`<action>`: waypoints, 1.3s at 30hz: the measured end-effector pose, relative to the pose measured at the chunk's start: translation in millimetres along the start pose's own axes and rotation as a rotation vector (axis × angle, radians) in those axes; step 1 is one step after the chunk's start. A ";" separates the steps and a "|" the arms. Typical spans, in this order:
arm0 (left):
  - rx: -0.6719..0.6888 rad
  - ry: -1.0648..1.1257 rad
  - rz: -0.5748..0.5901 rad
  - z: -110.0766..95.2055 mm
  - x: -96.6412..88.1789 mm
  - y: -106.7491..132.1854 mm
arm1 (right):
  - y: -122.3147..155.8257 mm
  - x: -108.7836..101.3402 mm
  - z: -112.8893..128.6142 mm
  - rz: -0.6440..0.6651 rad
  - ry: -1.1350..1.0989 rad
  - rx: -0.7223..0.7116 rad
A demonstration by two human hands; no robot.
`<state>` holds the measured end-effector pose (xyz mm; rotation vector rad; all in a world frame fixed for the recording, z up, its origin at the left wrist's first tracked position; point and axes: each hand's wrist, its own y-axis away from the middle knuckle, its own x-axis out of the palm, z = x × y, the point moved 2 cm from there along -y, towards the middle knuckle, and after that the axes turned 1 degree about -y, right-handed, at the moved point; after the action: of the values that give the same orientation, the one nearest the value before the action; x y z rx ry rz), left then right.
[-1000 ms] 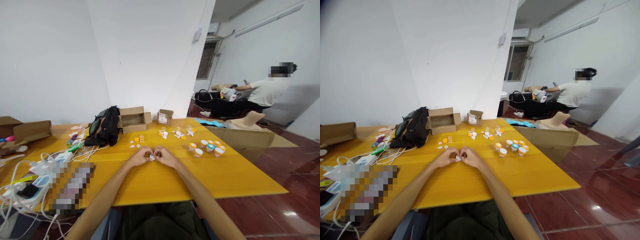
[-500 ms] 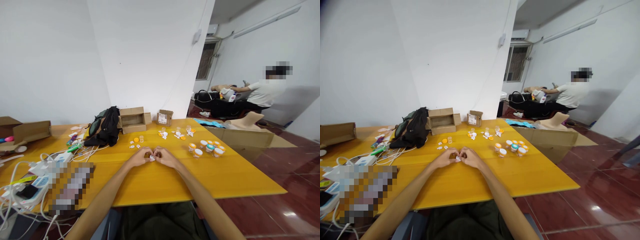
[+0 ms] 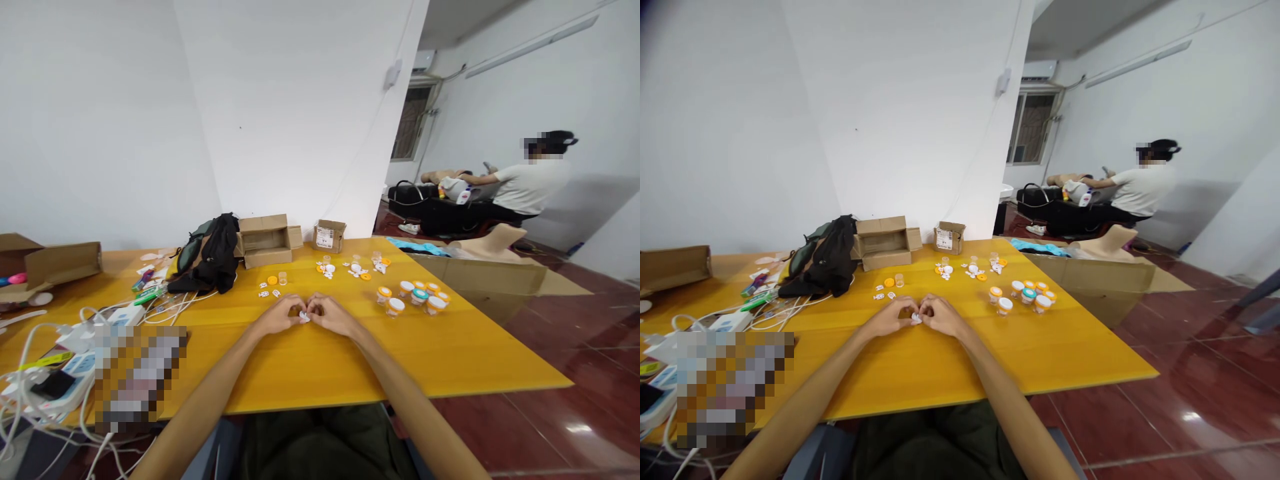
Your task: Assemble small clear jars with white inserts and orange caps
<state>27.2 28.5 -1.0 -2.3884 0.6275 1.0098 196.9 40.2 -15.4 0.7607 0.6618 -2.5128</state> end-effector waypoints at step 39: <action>0.030 -0.001 -0.010 4.3 3.0 -0.6 | 0.8 0.0 -0.3 -0.001 -0.052 0.020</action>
<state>27.1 30.8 -5.7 -2.3628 0.6248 0.9903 197.4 39.8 -15.9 0.6999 0.6205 -2.5349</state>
